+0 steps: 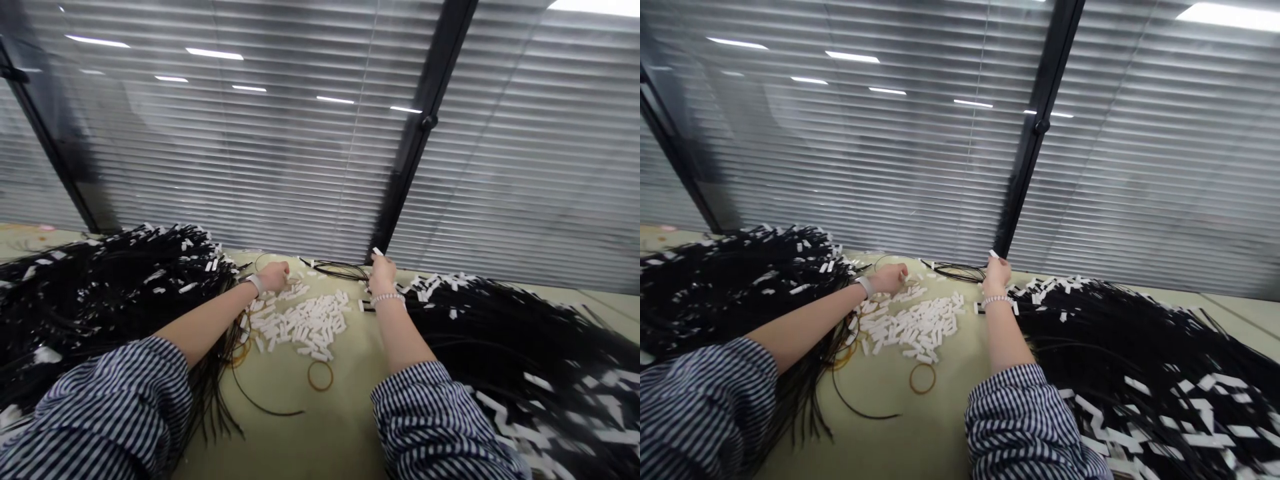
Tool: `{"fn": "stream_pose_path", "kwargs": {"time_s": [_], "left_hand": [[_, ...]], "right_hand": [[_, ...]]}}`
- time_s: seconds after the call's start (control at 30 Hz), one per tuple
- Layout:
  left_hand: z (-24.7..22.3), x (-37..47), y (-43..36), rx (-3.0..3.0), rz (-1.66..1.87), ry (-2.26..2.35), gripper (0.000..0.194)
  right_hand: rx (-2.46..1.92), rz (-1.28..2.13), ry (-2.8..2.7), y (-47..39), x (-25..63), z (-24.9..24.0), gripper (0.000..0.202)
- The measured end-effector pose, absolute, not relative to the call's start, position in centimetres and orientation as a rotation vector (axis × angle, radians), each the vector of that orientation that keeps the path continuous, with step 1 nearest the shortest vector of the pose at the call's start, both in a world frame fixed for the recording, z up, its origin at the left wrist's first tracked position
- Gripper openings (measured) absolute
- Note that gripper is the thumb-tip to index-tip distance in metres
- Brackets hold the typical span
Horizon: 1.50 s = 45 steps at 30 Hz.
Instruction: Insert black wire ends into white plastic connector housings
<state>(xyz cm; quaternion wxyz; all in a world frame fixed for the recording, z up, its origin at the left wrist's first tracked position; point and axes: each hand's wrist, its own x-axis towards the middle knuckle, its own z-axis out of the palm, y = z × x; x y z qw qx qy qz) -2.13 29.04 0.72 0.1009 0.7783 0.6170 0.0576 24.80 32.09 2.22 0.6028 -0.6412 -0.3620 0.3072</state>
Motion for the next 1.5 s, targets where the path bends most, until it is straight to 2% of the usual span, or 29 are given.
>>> {"fn": "stream_pose_path", "kwargs": {"time_s": [0.23,0.43,0.63,0.77,1.13,1.37,1.5], "left_hand": [[0.8,-2.5,28.4,2.366,0.172,1.739,0.027],[0.4,-2.6,28.3,2.384,0.245,1.646,0.027],[1.0,-3.8,28.8,2.306,0.358,1.595,0.028],[1.7,-4.2,29.1,2.289,0.423,1.550,0.028],[0.5,-3.0,29.0,2.276,0.538,1.521,0.026],[2.8,-4.2,30.4,2.102,0.733,1.652,0.031],[2.5,-4.2,30.7,2.074,0.707,1.806,0.030]], "right_hand": [[-1.522,0.327,-1.207,31.0,24.0,4.1,0.037],[-1.287,0.441,-2.065,30.3,17.5,1.6,0.030],[-1.233,0.485,-2.528,29.9,15.8,-0.8,0.041],[-1.246,0.434,-2.641,30.3,15.5,-0.8,0.044],[-1.179,0.377,-2.708,30.0,15.8,-0.4,0.034],[-1.137,0.545,-2.692,29.6,15.6,-0.3,0.037],[-1.002,0.746,-2.752,28.6,15.1,0.6,0.034]]}}
